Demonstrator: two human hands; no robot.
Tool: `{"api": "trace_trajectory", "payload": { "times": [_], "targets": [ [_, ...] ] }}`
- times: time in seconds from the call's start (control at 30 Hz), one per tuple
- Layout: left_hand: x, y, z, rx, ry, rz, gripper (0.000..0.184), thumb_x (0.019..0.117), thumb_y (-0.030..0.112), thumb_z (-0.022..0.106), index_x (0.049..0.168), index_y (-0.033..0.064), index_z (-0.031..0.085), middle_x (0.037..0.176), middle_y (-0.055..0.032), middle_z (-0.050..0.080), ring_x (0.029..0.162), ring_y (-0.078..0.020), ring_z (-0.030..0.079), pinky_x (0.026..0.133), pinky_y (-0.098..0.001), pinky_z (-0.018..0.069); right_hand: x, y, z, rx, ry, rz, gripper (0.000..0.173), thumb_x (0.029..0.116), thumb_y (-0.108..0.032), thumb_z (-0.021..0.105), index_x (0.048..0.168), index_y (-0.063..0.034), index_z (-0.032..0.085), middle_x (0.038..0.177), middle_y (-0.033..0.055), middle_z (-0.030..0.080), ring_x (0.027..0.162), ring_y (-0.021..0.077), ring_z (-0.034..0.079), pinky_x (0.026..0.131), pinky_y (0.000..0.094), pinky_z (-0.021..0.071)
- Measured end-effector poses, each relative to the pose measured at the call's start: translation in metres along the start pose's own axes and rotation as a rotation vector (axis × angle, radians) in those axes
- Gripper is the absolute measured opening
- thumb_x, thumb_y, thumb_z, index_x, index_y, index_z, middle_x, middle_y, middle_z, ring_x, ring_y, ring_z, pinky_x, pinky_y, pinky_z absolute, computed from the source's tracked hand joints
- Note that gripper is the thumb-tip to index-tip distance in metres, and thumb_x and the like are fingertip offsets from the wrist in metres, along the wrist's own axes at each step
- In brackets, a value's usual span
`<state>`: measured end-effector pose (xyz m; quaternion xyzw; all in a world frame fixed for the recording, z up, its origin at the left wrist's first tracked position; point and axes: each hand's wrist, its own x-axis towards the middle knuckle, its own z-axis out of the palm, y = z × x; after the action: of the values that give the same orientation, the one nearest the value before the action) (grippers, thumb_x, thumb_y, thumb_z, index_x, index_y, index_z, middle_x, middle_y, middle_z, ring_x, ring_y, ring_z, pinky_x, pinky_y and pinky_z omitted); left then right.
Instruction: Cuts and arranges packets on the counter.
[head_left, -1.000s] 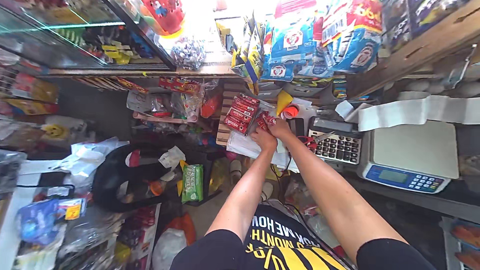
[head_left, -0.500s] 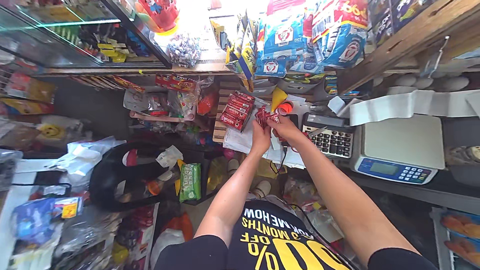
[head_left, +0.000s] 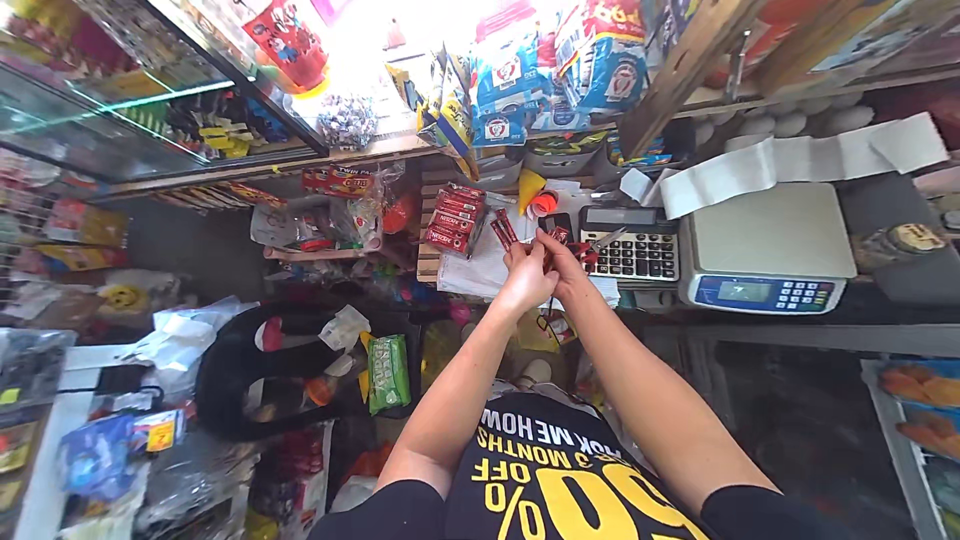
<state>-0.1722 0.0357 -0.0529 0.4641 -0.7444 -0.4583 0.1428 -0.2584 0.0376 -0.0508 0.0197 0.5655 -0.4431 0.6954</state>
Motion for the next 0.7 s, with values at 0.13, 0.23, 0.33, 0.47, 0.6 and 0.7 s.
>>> {"api": "trace_trajectory", "payload": {
  "times": [0.13, 0.23, 0.33, 0.47, 0.6, 0.7],
  "targets": [
    [-0.022, -0.015, 0.019, -0.115, 0.485, -0.073, 0.039, 0.1024, 0.025, 0.060, 0.138, 0.0081, 0.063, 0.140, -0.0232, 0.052, 0.129, -0.0410, 0.048, 0.104, -0.0567, 0.0432, 0.061, 0.017, -0.034, 0.427, -0.129, -0.219, 0.009, 0.0998, -0.022, 0.062, 0.102, -0.0146, 0.057, 0.080, -0.0008, 0.060, 0.067, 0.0087, 0.061, 0.065, 0.0267, 0.0563],
    [-0.025, -0.020, 0.039, -0.804, 0.639, -0.213, 0.050, 0.1109, 0.039, 0.034, 0.150, 0.0096, 0.045, 0.151, -0.0142, 0.046, 0.138, -0.0257, 0.045, 0.112, -0.0492, 0.0390, 0.040, 0.026, -0.025, 0.467, -0.086, -0.385, 0.018, 0.0973, -0.012, 0.064, 0.111, -0.0160, 0.053, 0.079, -0.0022, 0.058, 0.065, 0.0091, 0.060, 0.065, 0.0271, 0.0572],
    [-0.022, -0.006, 0.042, -1.302, 0.634, -0.348, 0.058, 0.1106, 0.053, 0.024, 0.138, 0.0124, 0.055, 0.124, -0.0076, 0.066, 0.111, -0.0188, 0.064, 0.095, -0.0402, 0.0534, 0.010, 0.050, -0.013, 0.248, -0.171, -0.563, 0.046, 0.0904, -0.010, 0.072, 0.129, -0.0137, 0.048, 0.093, 0.0032, 0.066, 0.079, 0.0154, 0.067, 0.072, 0.0367, 0.0601],
    [-0.037, 0.001, 0.034, -1.315, 0.509, -0.292, 0.055, 0.1118, 0.049, 0.021, 0.138, 0.0148, 0.055, 0.124, -0.0053, 0.067, 0.114, -0.0174, 0.064, 0.097, -0.0382, 0.0531, -0.010, 0.051, -0.013, 0.122, -0.211, -0.704, 0.048, 0.0892, -0.005, 0.075, 0.129, -0.0139, 0.049, 0.093, -0.0003, 0.066, 0.080, 0.0114, 0.067, 0.073, 0.0320, 0.0607],
    [-0.056, -0.017, 0.007, -0.848, 0.365, -0.126, 0.054, 0.1120, 0.041, 0.025, 0.150, 0.0099, 0.046, 0.150, -0.0082, 0.052, 0.133, -0.0190, 0.052, 0.111, -0.0425, 0.0418, -0.035, 0.053, -0.036, -0.131, -0.286, -0.396, 0.037, 0.0977, -0.013, 0.066, 0.132, -0.0112, 0.052, 0.086, 0.0020, 0.065, 0.069, 0.0122, 0.065, 0.064, 0.0299, 0.0580],
    [-0.072, -0.024, -0.021, -0.634, 0.085, -0.034, 0.055, 0.1113, 0.038, 0.022, 0.146, 0.0066, 0.051, 0.143, -0.0084, 0.058, 0.127, -0.0155, 0.058, 0.107, -0.0377, 0.0475, -0.066, 0.083, -0.048, -0.286, -0.437, -0.189, 0.031, 0.0928, -0.008, 0.069, 0.121, -0.0034, 0.055, 0.080, 0.0047, 0.068, 0.068, 0.0133, 0.067, 0.066, 0.0284, 0.0588]
  ]
}}
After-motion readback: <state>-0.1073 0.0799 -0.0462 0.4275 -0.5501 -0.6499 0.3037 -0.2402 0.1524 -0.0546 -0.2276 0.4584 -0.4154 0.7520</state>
